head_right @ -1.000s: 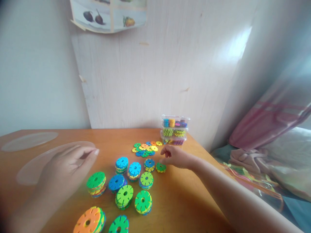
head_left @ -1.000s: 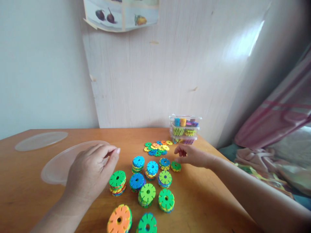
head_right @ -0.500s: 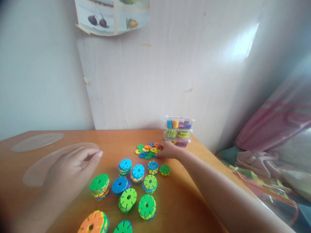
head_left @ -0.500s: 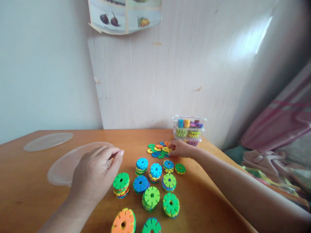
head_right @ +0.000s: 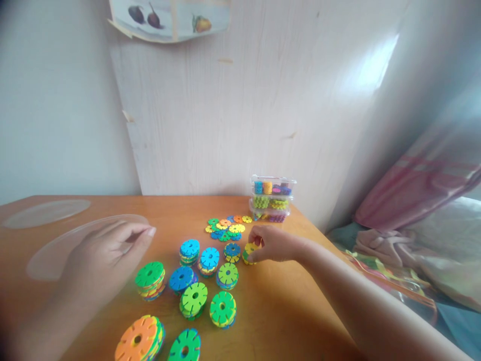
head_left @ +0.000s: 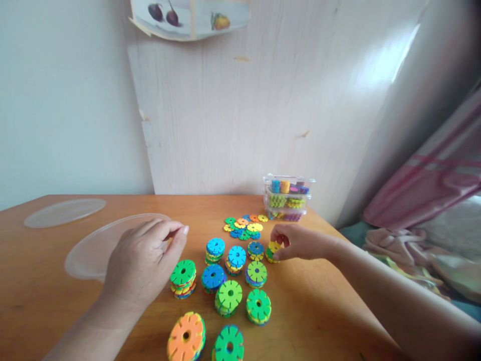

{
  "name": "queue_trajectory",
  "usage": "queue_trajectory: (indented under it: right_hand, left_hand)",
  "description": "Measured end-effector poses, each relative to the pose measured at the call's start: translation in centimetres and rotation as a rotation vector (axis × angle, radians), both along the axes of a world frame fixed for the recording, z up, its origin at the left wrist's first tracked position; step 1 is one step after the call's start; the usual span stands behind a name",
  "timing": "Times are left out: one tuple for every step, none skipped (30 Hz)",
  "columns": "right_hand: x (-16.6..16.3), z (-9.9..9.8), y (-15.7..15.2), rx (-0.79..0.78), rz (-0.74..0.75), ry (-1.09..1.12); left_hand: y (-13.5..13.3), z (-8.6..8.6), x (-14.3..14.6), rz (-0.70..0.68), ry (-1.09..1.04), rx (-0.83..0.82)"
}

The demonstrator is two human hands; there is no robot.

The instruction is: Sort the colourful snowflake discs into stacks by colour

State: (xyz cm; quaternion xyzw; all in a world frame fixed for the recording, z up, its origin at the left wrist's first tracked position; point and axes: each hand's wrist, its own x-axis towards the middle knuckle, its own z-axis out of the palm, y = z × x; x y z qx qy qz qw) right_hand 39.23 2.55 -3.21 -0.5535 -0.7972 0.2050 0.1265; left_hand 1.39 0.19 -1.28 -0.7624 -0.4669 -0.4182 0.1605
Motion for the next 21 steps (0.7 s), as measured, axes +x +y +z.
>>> queue_trajectory:
  right_hand:
    - [0.0, -0.1, -0.2, 0.001, 0.002, -0.012]
    - [0.0, -0.2, -0.3, 0.002, 0.004, -0.012]
    - [0.0, -0.3, -0.2, 0.006, 0.006, 0.000]
    - [0.1, -0.4, 0.1, 0.013, 0.006, 0.021]
    - [0.1, -0.6, 0.5, 0.021, -0.001, 0.044]
    - [0.2, -0.7, 1.0, 0.029, -0.018, 0.064]
    - [0.2, -0.8, 1.6, 0.039, -0.046, 0.076]
    - [0.1, -0.9, 2.2, 0.050, -0.078, 0.074]
    - [-0.1, -0.9, 2.9, 0.063, -0.107, 0.057]
    - [-0.3, -1.0, 3.5, 0.077, -0.129, 0.033]
    - [-0.7, -1.0, 4.2, 0.088, -0.143, 0.007]
    - [-1.1, -1.0, 4.9, 0.096, -0.147, -0.017]
    - [-1.5, -1.0, 5.6, 0.099, -0.143, -0.034]
    - [-2.0, -1.0, 6.2, 0.098, -0.137, -0.045]
    - [-2.5, -1.1, 6.8, 0.098, -0.132, -0.054]
    - [-3.0, -1.1, 7.4, 0.098, -0.129, -0.066]
    - [-3.4, -1.2, 8.0, 0.097, -0.127, -0.082]
    - [-3.7, -1.3, 8.4, 0.097, -0.128, -0.099]
    - [-4.0, -1.3, 8.8, 0.097, -0.129, -0.116]
    - [-4.2, -1.4, 9.0, 0.097, -0.130, -0.134]
    - [-4.3, -1.4, 9.1, 0.099, -0.128, -0.151]
  left_hand:
    - [0.0, 0.0, 0.0, 0.004, -0.001, -0.004]
    - [0.1, 0.0, 0.0, 0.007, -0.002, -0.009]
    - [0.1, -0.1, 0.0, 0.009, -0.004, -0.013]
    - [0.2, -0.1, 0.0, 0.010, -0.005, -0.016]
    - [0.2, -0.1, 0.0, 0.008, -0.007, -0.014]
    - [0.2, -0.1, 0.0, 0.005, -0.007, -0.012]
    - [0.2, -0.1, 0.0, 0.003, -0.006, -0.010]
    - [0.2, -0.2, 0.0, 0.001, -0.007, -0.009]
    - [0.2, -0.2, 0.0, 0.002, -0.006, -0.011]
    - [0.3, -0.2, 0.0, 0.007, -0.006, -0.015]
    - [0.3, -0.3, 0.0, 0.010, -0.002, -0.021]
    - [0.4, -0.3, 0.0, 0.011, 0.001, -0.027]
    - [0.4, -0.4, 0.0, 0.009, 0.005, -0.029]
    - [0.4, -0.4, 0.0, 0.006, 0.007, -0.030]
    - [0.5, -0.5, -0.1, 0.001, 0.008, -0.030]
    - [0.5, -0.5, -0.1, -0.002, 0.010, -0.030]
    - [0.5, -0.5, -0.1, -0.002, 0.010, -0.030]
    - [0.5, -0.5, -0.1, 0.001, 0.009, -0.030]
    - [0.4, -0.5, -0.1, 0.004, 0.008, -0.028]
    - [0.4, -0.5, -0.1, 0.005, 0.007, -0.024]
    - [0.4, -0.4, -0.1, 0.009, 0.005, -0.019]
